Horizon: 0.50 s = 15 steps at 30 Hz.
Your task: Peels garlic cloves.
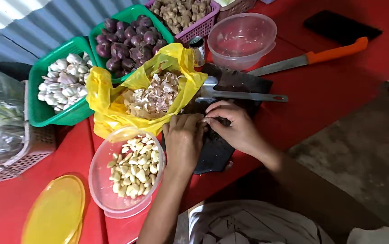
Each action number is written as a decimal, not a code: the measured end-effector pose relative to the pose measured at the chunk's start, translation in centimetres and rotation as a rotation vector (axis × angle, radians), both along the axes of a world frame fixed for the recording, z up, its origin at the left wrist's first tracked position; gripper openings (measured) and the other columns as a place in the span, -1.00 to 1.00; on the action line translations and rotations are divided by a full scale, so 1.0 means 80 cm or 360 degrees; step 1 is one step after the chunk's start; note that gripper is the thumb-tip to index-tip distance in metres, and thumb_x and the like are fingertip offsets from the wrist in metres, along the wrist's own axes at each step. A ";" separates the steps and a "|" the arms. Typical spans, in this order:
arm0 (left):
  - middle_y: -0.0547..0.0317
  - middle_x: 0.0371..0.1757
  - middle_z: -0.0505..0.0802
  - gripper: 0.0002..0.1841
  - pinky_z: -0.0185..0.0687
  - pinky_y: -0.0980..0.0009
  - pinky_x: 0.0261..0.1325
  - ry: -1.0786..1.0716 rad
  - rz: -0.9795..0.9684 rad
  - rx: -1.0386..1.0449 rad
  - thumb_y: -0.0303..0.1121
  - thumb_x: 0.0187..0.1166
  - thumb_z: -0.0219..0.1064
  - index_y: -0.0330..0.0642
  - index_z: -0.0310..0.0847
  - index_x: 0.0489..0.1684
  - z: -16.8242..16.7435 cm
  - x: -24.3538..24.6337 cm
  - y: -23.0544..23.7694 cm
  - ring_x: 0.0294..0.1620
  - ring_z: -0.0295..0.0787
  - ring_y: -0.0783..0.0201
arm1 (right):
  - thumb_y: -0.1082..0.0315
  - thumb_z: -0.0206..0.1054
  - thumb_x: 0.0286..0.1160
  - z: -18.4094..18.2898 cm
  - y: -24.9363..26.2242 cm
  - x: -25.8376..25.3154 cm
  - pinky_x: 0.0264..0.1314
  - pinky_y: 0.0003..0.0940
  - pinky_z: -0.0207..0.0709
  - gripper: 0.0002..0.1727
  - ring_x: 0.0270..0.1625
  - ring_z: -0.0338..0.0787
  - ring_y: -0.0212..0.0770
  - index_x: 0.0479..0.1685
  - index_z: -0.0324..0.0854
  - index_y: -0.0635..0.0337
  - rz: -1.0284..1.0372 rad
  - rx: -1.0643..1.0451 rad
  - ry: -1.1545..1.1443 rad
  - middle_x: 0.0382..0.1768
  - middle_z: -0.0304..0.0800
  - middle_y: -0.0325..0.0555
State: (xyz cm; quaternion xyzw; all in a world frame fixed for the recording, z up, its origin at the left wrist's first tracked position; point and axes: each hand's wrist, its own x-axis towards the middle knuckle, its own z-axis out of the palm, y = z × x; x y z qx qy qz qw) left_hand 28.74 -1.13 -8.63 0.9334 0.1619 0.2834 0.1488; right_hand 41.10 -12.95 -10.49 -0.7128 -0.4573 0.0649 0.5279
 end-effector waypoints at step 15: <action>0.34 -0.13 0.87 -0.87 0.77 0.48 0.05 -0.1107 -0.0251 -0.1164 -0.46 0.66 0.32 -0.14 0.72 0.04 0.053 -0.039 0.006 -0.11 0.80 0.46 | 0.42 0.29 0.50 0.054 0.019 -0.014 0.02 -0.53 0.76 -0.87 0.12 0.77 -0.41 -0.30 0.76 0.15 0.0481 0.0239 0.0668 0.16 0.72 -0.19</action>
